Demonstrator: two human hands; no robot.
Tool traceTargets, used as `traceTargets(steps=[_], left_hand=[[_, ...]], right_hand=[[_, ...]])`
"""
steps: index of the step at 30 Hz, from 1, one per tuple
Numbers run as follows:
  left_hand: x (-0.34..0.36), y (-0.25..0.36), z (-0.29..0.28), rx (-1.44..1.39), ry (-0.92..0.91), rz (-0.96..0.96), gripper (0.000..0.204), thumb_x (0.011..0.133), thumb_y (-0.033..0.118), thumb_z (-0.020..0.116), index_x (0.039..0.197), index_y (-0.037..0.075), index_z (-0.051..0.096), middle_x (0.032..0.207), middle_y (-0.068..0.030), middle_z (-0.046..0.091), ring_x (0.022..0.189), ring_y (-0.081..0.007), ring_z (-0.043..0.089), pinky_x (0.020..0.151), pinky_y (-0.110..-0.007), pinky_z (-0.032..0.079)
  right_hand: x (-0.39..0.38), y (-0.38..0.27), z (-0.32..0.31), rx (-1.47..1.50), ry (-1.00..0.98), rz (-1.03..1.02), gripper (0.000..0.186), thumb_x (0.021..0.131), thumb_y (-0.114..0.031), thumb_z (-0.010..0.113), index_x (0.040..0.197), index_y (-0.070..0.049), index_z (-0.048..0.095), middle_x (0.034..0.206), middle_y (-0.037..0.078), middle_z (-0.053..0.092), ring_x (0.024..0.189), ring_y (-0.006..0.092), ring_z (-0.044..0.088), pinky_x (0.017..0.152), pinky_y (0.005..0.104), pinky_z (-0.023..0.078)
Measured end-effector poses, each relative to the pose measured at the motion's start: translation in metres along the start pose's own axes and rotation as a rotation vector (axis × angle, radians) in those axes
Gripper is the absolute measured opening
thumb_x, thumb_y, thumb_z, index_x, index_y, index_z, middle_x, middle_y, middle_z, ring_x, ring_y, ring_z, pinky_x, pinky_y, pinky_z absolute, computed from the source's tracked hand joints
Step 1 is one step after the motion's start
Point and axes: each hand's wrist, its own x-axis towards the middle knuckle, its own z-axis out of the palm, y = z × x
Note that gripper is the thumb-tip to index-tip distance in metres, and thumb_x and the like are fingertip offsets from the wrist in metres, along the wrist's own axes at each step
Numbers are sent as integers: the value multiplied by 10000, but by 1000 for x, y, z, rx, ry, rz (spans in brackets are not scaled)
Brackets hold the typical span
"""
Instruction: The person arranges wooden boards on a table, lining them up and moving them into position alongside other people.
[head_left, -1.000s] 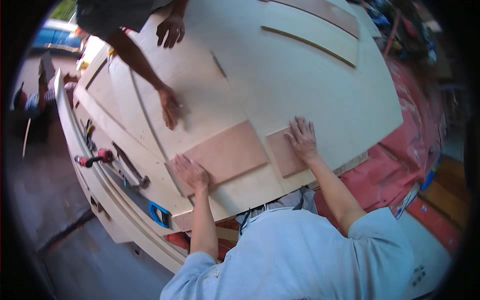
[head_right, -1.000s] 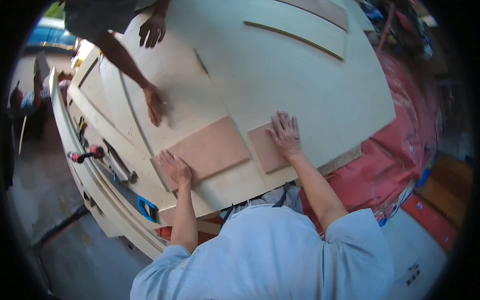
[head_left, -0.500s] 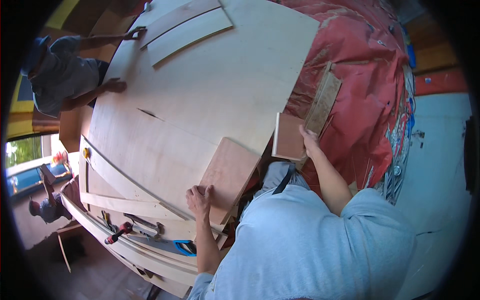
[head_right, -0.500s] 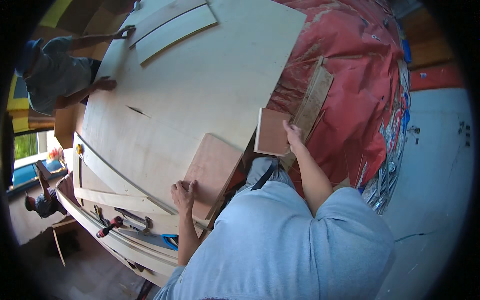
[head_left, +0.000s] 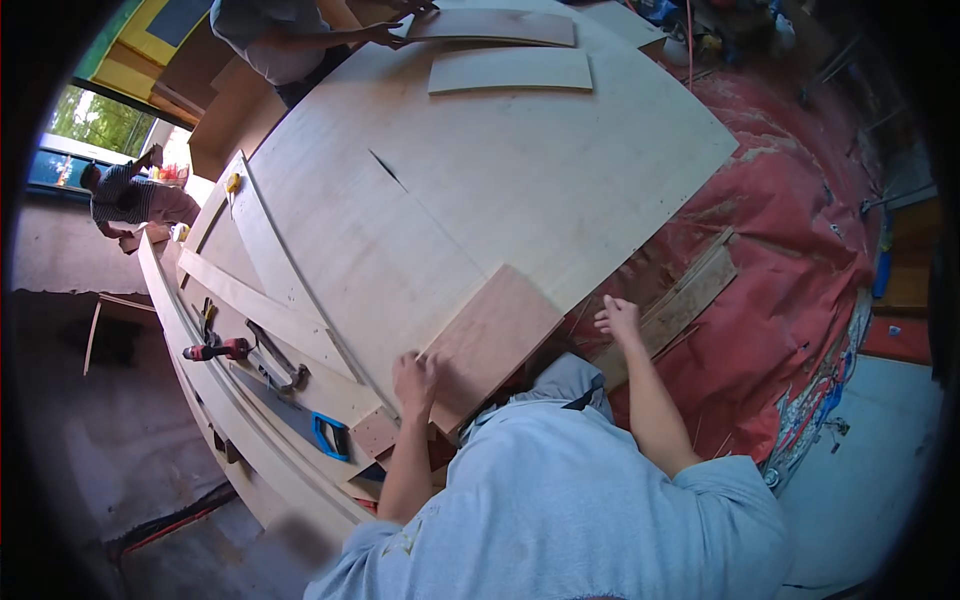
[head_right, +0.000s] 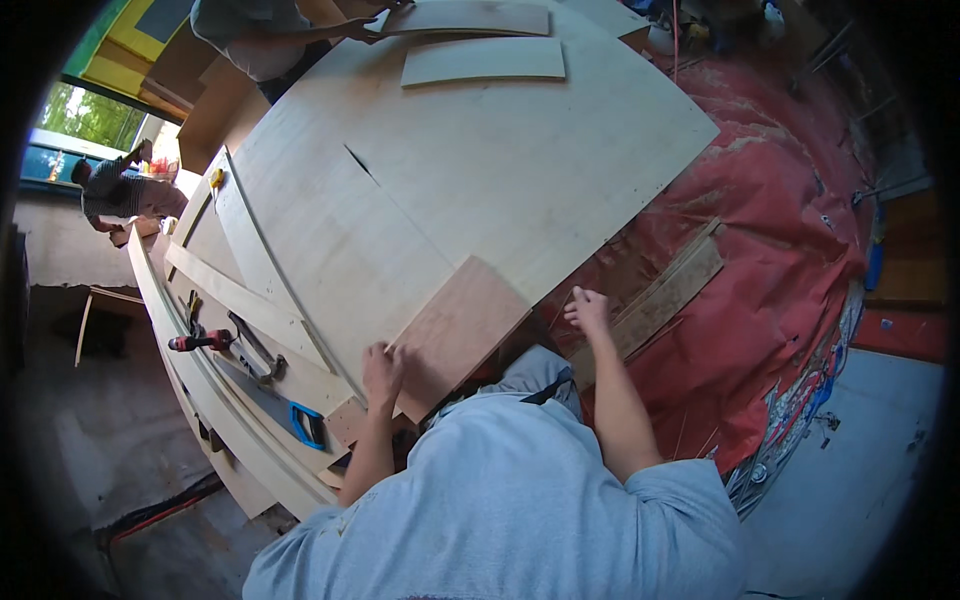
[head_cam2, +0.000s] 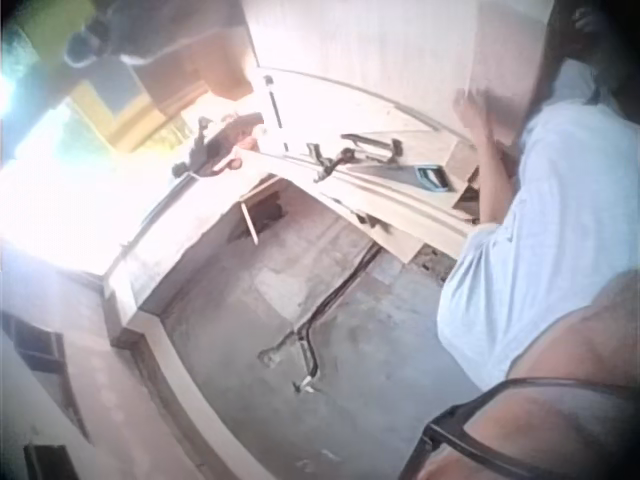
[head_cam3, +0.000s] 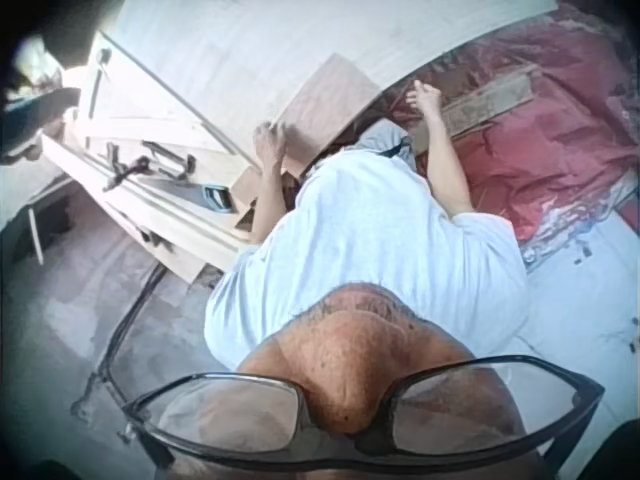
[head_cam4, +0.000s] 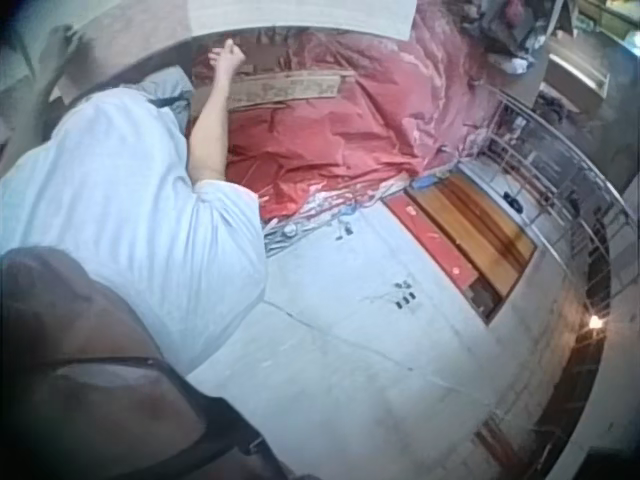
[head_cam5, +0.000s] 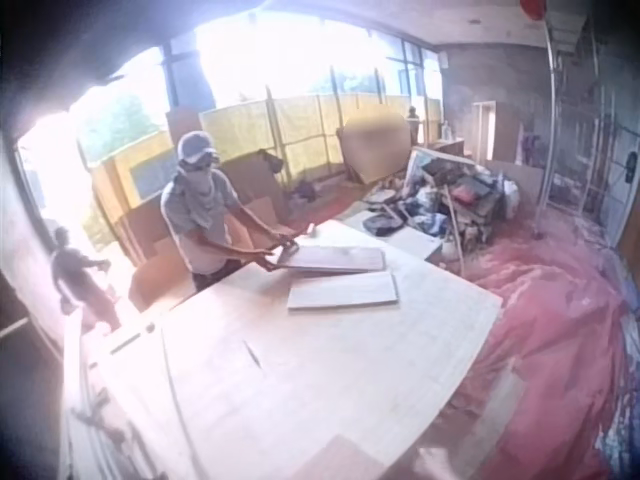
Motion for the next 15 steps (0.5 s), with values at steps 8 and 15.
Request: traceTargets(steps=[8, 15], left_hand=[[-93, -61, 30, -71, -63, -507, 649, 950, 474, 714, 1329, -21, 536, 1174, -244, 680, 1097, -416, 666, 1020, -480, 500], [-108, -25, 32, -797, -164, -576, 636, 886, 253, 841, 1344, 3, 478, 1127, -190, 682, 957, -267, 699, 675, -333, 582]], right_hand=[[-86, -69, 90, -779, -124, -525, 620, 917, -600, 698, 1235, -68, 702, 1238, 223, 671, 1161, 390, 668, 984, 495, 545], [-68, -96, 59, -923, -130, -402, 691, 864, -514, 805, 1314, -36, 586, 1332, 215, 589, 1246, 410, 618, 1031, 514, 525]])
